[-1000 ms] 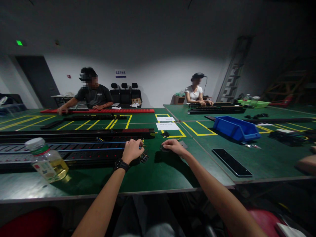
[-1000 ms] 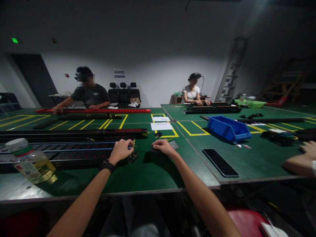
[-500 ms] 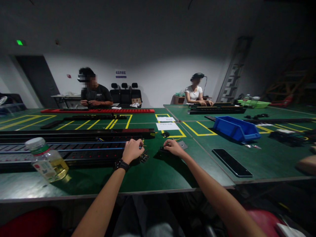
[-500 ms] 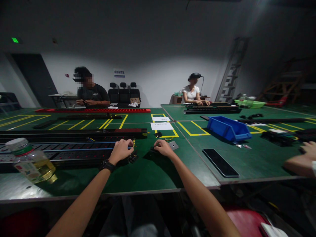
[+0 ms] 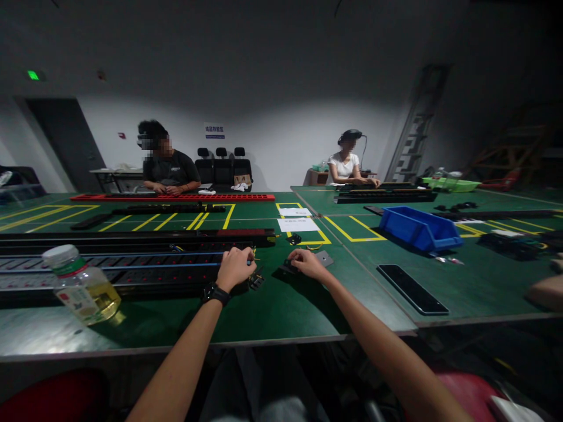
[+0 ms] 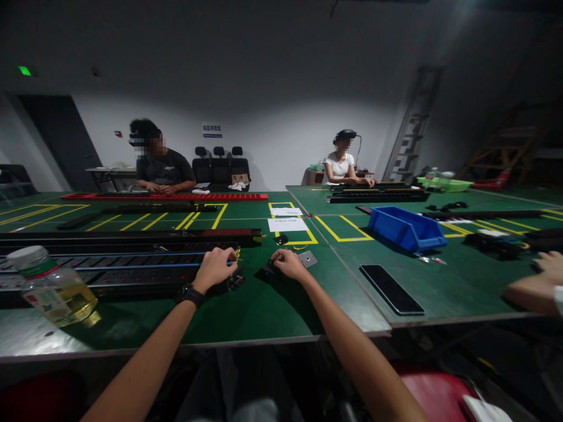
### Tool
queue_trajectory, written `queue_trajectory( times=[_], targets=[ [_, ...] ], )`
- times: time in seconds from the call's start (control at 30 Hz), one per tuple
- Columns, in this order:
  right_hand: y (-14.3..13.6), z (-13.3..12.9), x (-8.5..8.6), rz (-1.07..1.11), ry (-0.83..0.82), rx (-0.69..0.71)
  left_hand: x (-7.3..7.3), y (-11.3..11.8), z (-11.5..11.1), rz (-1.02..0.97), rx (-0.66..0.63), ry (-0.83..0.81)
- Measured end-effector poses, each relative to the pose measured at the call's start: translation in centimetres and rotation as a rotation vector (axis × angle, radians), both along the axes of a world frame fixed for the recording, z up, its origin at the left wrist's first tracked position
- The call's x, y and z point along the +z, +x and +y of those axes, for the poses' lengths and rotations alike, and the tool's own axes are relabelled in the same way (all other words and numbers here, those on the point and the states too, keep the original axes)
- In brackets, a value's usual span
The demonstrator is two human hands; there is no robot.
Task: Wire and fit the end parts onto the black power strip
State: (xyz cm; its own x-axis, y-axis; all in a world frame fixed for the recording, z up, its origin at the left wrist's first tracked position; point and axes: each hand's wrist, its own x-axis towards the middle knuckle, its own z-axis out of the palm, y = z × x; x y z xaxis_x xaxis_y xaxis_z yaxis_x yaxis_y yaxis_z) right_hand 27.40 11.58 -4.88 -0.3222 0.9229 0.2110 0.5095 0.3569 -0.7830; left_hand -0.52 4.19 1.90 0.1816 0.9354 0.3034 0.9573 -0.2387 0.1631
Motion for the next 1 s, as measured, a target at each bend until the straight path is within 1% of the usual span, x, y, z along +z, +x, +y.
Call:
queue_trajectory(
  times=[0.13,0.23,0.33,0.57,0.67,0.77,1.0],
  targets=[
    [-0.2,-0.4,0.5,-0.099,0.052,-0.068,0.0,0.0,0.0,0.014,0.005,0.008],
    [-0.2,-0.5,0.7,-0.206,0.121,-0.088,-0.1,0.0,0.0,0.023,0.011,0.013],
    [-0.1,-0.5,0.9,-0.308,0.130,-0.104,-0.1,0.1,0.0,0.026,0.013,0.013],
    [-0.4,-1.7,1.4,-0.438,0.166,-0.062,-0.1,0.0,0.1,0.015,0.010,-0.005],
    [-1.3,-2.5,1.5,-0.511,0.206,-0.038,0.0,0.1,-0.1,0.005,0.010,-0.003],
    [-2.8,-3.2,1.8,-0.580,0.231,-0.036,0.2,0.3,-0.4,-0.003,0.014,-0.003],
    [-6.7,-3.9,3.3,-0.696,0.279,0.034,0.2,0.5,-0.6,-0.001,0.028,0.036]
  ],
)
